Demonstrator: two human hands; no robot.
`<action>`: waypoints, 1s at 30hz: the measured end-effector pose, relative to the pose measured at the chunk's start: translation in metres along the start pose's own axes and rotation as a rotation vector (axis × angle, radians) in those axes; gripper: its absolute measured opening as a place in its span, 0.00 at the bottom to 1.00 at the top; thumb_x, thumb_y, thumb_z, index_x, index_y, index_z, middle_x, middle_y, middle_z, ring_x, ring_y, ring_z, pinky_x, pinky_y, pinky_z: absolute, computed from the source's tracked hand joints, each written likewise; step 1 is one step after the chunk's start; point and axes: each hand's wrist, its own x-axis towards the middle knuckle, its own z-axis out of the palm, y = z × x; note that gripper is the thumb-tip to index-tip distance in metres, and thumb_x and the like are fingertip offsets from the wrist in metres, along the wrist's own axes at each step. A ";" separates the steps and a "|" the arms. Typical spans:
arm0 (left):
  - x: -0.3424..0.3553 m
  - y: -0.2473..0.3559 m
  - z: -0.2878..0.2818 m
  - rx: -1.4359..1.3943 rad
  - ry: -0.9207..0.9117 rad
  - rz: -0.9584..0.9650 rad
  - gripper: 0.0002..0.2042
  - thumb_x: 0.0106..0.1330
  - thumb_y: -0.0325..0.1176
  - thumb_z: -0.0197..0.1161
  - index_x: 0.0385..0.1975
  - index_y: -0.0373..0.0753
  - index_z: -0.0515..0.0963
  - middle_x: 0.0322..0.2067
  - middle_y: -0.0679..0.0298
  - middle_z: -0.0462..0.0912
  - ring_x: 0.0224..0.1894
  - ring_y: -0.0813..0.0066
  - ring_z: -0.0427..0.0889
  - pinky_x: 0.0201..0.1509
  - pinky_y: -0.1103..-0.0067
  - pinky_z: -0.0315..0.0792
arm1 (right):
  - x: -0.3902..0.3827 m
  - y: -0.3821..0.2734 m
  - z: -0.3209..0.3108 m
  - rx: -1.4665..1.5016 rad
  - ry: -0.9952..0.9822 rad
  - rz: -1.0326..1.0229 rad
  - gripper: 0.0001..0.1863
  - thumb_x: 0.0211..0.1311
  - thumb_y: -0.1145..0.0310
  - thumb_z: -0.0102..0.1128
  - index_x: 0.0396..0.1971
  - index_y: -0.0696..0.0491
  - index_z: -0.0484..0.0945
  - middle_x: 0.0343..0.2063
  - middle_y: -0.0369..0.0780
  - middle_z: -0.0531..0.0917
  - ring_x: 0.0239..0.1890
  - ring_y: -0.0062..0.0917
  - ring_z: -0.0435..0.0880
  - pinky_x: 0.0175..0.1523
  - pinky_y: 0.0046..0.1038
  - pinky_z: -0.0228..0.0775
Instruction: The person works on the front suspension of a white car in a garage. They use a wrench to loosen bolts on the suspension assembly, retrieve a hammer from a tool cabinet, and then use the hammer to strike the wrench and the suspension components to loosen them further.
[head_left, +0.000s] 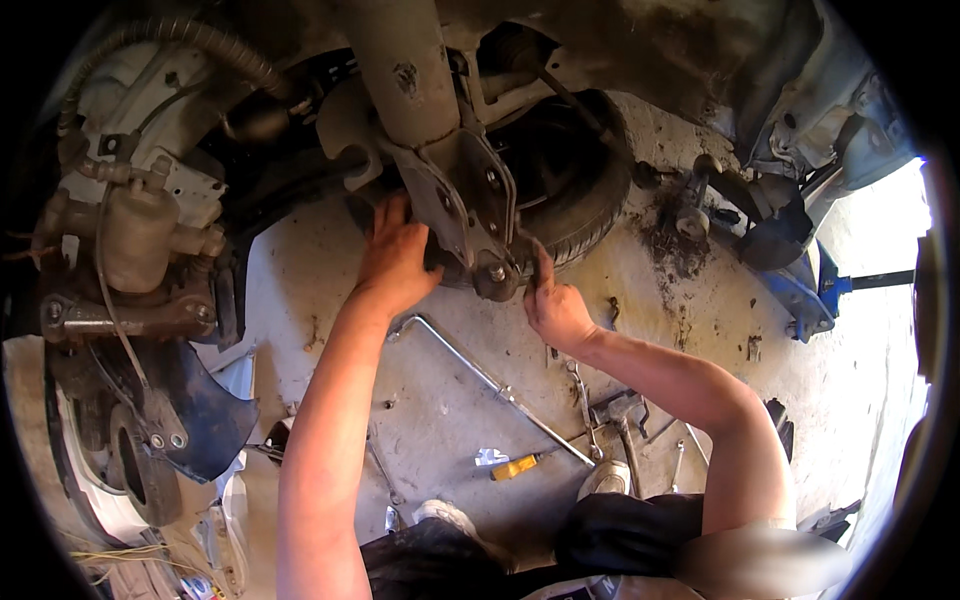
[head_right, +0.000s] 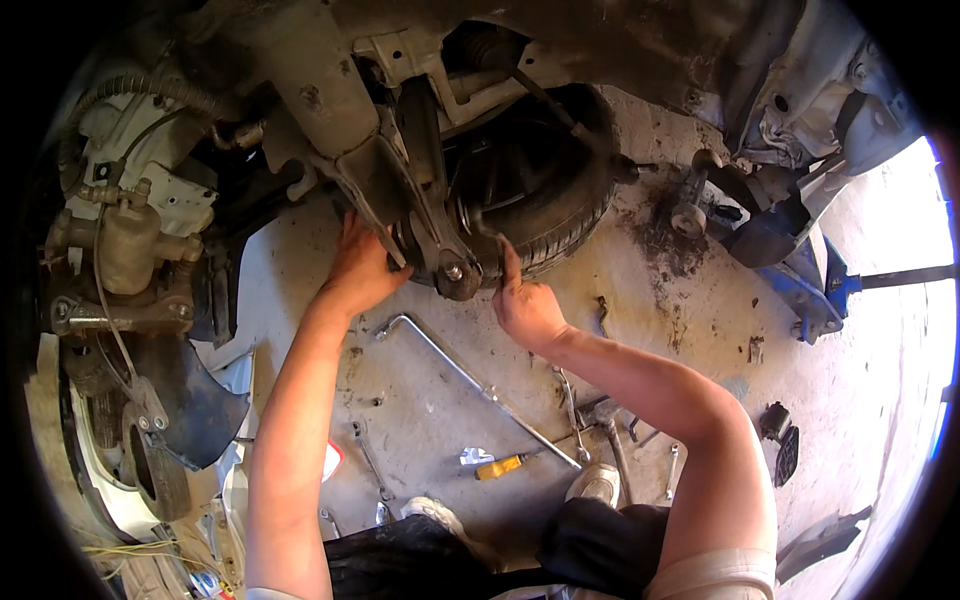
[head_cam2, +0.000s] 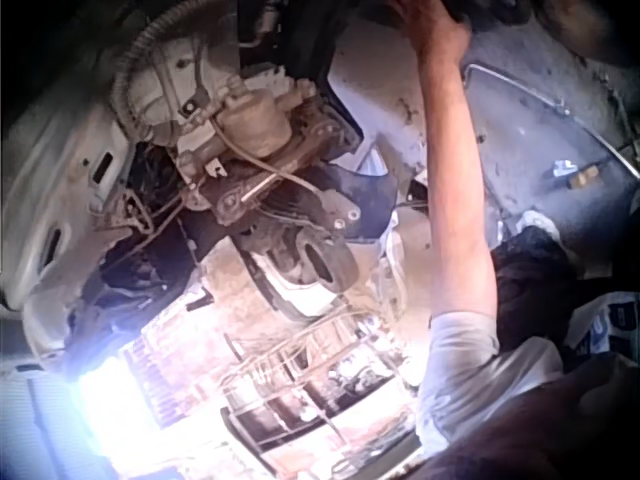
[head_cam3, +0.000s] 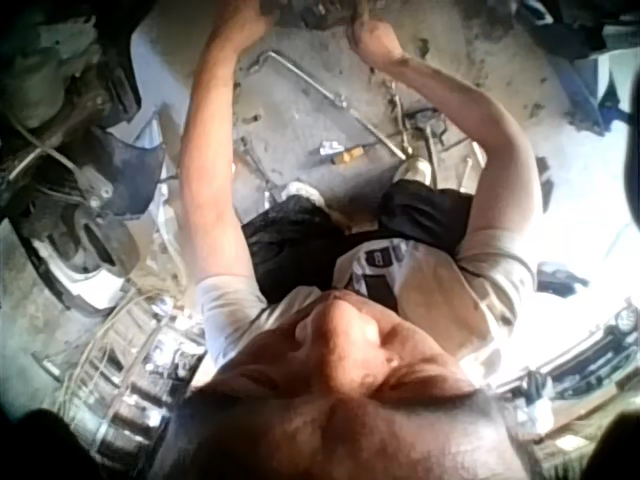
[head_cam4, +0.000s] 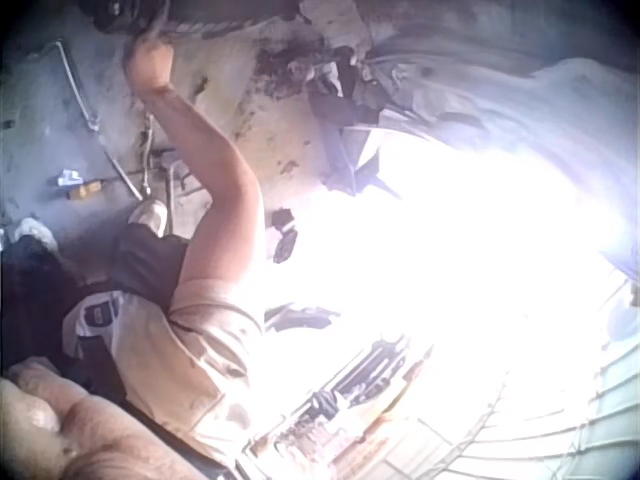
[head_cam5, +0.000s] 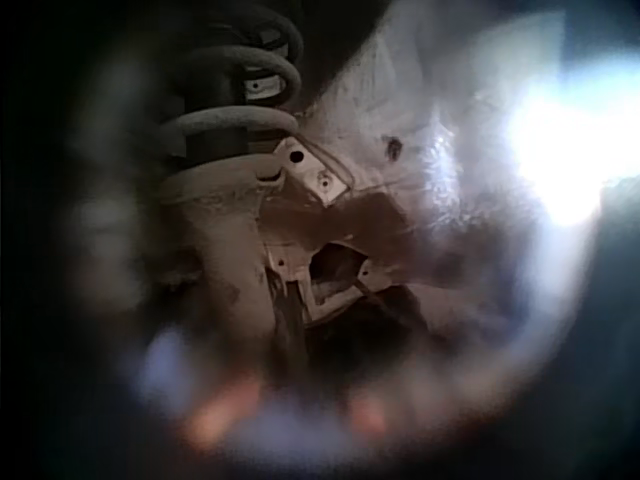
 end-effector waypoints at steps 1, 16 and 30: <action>0.001 0.001 -0.002 -0.009 0.011 -0.006 0.36 0.41 0.29 0.73 0.55 0.38 0.67 0.60 0.51 0.58 0.65 0.50 0.55 0.67 0.65 0.59 | -0.001 0.000 -0.003 0.007 -0.018 0.043 0.44 0.58 0.72 0.50 0.65 0.64 0.31 0.18 0.53 0.78 0.22 0.48 0.79 0.30 0.42 0.72; 0.004 0.013 -0.008 -0.039 -0.006 -0.058 0.33 0.42 0.30 0.73 0.53 0.38 0.69 0.61 0.51 0.57 0.65 0.51 0.54 0.68 0.65 0.58 | 0.030 -0.070 -0.138 0.707 -0.500 0.517 0.08 0.65 0.72 0.46 0.38 0.60 0.70 0.18 0.38 0.76 0.18 0.23 0.77 0.20 0.25 0.67; 0.002 0.003 0.000 0.017 -0.024 -0.018 0.27 0.43 0.31 0.73 0.47 0.36 0.73 0.60 0.50 0.57 0.65 0.50 0.54 0.68 0.65 0.57 | 0.086 -0.095 -0.181 0.310 -0.705 0.368 0.10 0.60 0.66 0.52 0.28 0.57 0.76 0.10 0.36 0.72 0.07 0.21 0.68 0.13 0.24 0.58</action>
